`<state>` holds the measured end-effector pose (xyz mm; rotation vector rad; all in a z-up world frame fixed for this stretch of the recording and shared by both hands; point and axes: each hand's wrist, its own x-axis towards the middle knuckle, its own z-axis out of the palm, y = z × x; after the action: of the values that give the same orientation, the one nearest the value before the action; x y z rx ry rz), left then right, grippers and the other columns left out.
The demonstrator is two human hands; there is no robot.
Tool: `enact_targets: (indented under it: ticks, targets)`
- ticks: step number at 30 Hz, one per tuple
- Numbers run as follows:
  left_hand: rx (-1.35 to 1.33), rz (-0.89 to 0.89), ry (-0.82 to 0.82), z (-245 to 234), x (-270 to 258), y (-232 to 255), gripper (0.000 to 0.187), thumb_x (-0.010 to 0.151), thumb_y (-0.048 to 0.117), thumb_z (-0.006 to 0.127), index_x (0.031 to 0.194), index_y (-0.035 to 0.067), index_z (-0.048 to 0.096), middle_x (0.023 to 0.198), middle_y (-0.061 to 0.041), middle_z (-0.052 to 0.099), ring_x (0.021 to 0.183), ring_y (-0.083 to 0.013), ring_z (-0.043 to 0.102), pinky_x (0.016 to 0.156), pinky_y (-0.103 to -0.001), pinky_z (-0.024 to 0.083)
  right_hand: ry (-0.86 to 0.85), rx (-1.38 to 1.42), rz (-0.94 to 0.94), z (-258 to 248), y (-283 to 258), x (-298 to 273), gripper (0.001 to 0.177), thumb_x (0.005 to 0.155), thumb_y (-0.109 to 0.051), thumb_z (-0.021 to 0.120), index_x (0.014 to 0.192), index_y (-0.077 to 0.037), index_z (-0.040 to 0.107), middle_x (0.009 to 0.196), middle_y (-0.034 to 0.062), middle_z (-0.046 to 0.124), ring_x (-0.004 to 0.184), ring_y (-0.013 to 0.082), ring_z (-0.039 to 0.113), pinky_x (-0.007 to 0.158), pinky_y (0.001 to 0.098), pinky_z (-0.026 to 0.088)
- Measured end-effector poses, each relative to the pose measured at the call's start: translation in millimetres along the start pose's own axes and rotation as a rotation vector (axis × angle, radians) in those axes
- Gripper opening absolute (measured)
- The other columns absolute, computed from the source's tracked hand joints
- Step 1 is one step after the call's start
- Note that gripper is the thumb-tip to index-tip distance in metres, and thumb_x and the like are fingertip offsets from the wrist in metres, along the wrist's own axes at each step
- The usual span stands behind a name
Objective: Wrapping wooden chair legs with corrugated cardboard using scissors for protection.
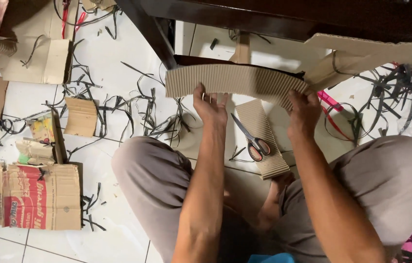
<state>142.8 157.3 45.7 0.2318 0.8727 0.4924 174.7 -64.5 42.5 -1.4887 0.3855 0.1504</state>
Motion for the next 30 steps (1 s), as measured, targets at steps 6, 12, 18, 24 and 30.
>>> enact_targets:
  ticks: [6, 12, 18, 24, 30]
  targets:
    - [0.312, 0.043, -0.05, 71, -48, 27, 0.086, 0.094, 0.065, 0.06, 0.158, 0.013, 0.037, 0.167, -0.019, 0.023, 0.156, -0.0418, 0.019, 0.122, -0.063, 0.03, 0.22, -0.127, -0.127, -11, 44, 44, 0.027, 0.094, -0.026, 0.079, 0.112, -0.012, 0.064, 0.106, 0.0048, 0.06, 0.098, 0.0182, 0.06, 0.076, 0.0358, 0.051]
    - [0.332, 0.137, 0.082, 83, -9, 17, 0.103, 0.082, 0.058, 0.078, 0.156, 0.006, 0.03, 0.151, -0.026, 0.04, 0.143, -0.0447, 0.039, 0.116, -0.072, 0.033, 0.339, -0.188, -0.149, 2, 34, 37, 0.024, 0.09, -0.037, 0.083, 0.096, -0.017, 0.073, 0.094, 0.0026, 0.062, 0.09, 0.0126, 0.057, 0.067, 0.0289, 0.05]
    - [0.275, 0.106, 0.121, 115, -8, 24, 0.125, 0.074, 0.05, 0.082, 0.158, 0.002, 0.002, 0.148, -0.028, 0.036, 0.139, -0.0411, 0.04, 0.119, -0.064, 0.034, 0.32, -0.33, -0.237, 16, 2, 0, 0.025, 0.097, -0.039, 0.074, 0.106, -0.015, 0.071, 0.103, 0.0107, 0.067, 0.095, 0.0217, 0.068, 0.074, 0.0345, 0.063]
    - [0.238, 0.189, 0.196, 116, -8, 16, 0.134, 0.069, 0.052, 0.086, 0.156, -0.001, -0.001, 0.143, -0.03, 0.037, 0.134, -0.0412, 0.044, 0.113, -0.064, 0.038, 0.271, -0.675, -1.024, 36, -25, -42, 0.021, 0.103, -0.017, 0.066, 0.117, -0.004, 0.057, 0.103, 0.0086, 0.044, 0.093, 0.0274, 0.051, 0.086, 0.0444, 0.048]
    - [0.234, 0.231, 0.246, 118, -13, 14, 0.114, 0.076, 0.043, 0.084, 0.153, -0.002, 0.014, 0.129, -0.021, 0.045, 0.121, -0.0306, 0.049, 0.103, -0.053, 0.047, -0.125, -1.042, -1.218, 59, -31, -15, 0.048, 0.099, -0.019, 0.068, 0.143, -0.002, 0.061, 0.148, 0.0161, 0.055, 0.136, 0.0391, 0.049, 0.114, 0.0566, 0.034]
